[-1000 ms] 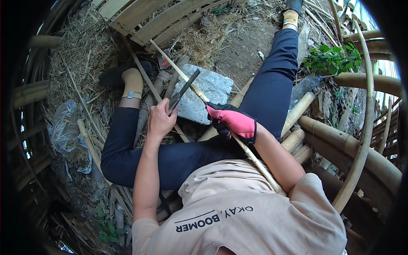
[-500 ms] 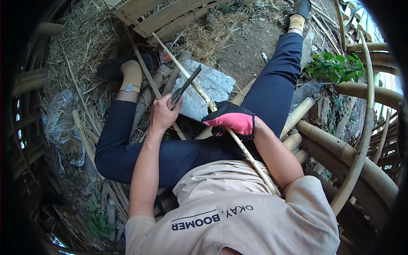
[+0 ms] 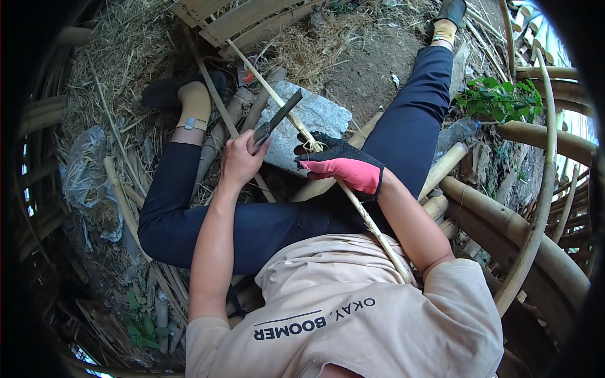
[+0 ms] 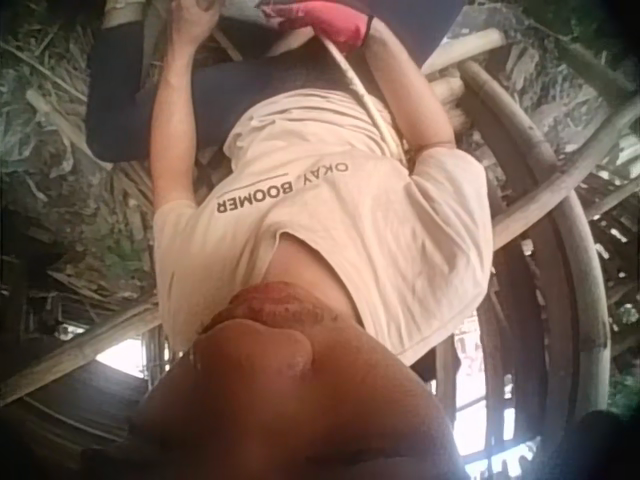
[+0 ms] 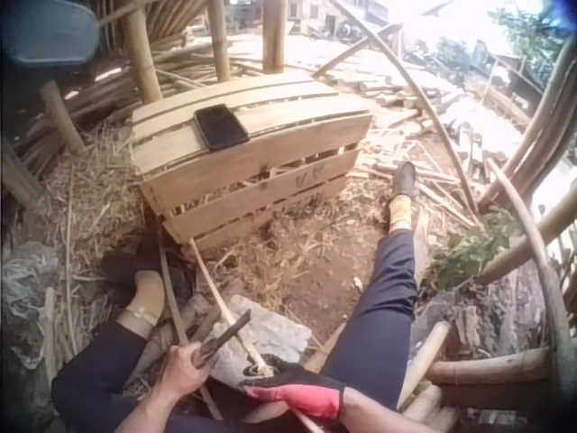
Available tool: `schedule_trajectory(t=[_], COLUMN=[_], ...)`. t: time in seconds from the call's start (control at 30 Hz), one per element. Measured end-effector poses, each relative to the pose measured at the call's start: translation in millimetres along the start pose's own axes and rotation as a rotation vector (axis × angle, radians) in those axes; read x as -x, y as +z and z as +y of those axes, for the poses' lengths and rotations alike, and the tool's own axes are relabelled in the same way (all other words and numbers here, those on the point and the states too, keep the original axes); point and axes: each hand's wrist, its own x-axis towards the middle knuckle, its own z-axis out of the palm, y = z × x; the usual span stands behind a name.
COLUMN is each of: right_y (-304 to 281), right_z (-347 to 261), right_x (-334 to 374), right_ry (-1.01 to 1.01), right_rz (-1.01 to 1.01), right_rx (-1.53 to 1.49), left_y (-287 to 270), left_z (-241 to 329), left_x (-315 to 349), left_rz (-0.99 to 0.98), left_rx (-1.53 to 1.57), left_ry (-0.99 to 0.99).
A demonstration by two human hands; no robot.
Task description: The person shaves a thin strip of wood with a large knife, holding the piece over a stone block and bamboo poles while sitting on the ground.
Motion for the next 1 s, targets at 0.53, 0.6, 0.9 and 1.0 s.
schedule_trajectory(t=[0.53, 0.6, 0.9, 1.0], right_y=[11, 6, 17, 15], right_z=[-38, -30, -15, -10], right_x=[-11, -22, 2, 4], right_ry=[0.088, 0.169, 0.088, 0.168], right_rz=[0.213, 0.19, 0.249, 0.248], right_rx=[-0.029, 0.067, 0.016, 0.061], left_y=[-6, -5, -7, -10], left_z=[-4, -3, 7, -1], left_x=[0, -2, -3, -19], left_rz=[0.052, 0.052, -0.039, 0.025], left_rx=[-0.035, -0.042, -0.136, -0.199], left_ry=[-0.005, 0.015, 0.043, -0.021])
